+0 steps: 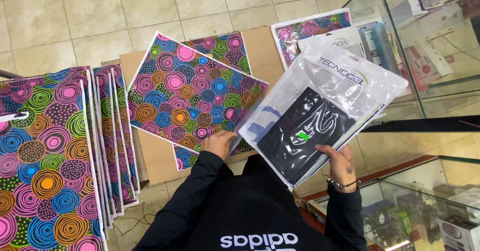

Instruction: The person picks up electronics items in white protective sleeves and places them into decorative plastic gift bags, repeating the process for multiple items.

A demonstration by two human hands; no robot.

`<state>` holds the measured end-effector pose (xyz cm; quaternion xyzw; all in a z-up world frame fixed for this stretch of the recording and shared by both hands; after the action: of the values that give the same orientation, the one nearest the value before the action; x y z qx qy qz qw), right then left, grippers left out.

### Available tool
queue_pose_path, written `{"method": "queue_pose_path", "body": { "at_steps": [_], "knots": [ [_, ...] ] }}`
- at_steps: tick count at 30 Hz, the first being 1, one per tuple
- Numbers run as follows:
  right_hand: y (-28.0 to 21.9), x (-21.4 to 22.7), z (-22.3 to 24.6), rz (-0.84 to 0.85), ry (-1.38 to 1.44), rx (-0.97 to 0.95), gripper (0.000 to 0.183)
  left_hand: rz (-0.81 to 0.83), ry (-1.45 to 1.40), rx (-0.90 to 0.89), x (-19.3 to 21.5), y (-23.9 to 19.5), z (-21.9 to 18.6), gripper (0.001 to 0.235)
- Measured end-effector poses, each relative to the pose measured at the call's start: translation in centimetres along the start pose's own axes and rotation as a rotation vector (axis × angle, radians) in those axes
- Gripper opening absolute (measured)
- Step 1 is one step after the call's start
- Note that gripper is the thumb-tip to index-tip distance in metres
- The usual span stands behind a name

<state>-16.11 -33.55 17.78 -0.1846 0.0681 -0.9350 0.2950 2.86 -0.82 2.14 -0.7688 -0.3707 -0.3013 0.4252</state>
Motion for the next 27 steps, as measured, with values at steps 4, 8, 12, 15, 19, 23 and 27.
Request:
{"method": "queue_pose_path", "body": {
  "at_steps": [4, 8, 12, 15, 19, 23, 27],
  "knots": [
    [-0.5, -0.3, 2.4, 0.076, -0.263, 0.036, 0.039, -0.283, -0.077, -0.032, 2.2, -1.1, -1.3, 0.015],
    [-0.6, -0.4, 2.8, 0.078, -0.310, -0.016, 0.042, -0.298, -0.101, -0.051, 0.6, -0.4, -1.1, 0.034],
    [-1.2, -0.8, 3.1, 0.054, -0.214, 0.011, 0.039, -0.170, -0.059, -0.040, 0.9, -1.6, -2.8, 0.051],
    [-0.6, 2.3, 2.7, -0.002, -0.382, 0.059, 0.025, -0.109, -0.040, -0.017, 0.8, -1.8, -3.1, 0.069],
    [-1.0, 3.2, 4.8, -0.045, -0.421, 0.006, 0.037, -0.104, -0.079, -0.071, 1.1, -2.1, -3.8, 0.072],
    [-0.9, -2.4, 6.3, 0.144, -0.364, 0.008, 0.043, -0.113, -0.115, -0.093, 2.2, -2.8, -5.1, 0.082],
    [-0.8, -6.8, 4.5, 0.168, -0.268, -0.015, 0.042, -0.144, -0.177, -0.159, 3.8, -4.2, -6.7, 0.092]
  ]
}}
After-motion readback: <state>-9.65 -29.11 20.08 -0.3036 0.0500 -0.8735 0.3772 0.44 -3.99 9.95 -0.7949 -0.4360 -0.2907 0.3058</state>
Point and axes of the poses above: each hand's wrist, its own y-axis towards the middle knuckle, its own x-axis out of the back of the hand, z = x × y, the point moved 3 cm from there along y, towards the middle knuckle, and after that the axes turned 12 degrees about x, right-handed, at the moved point
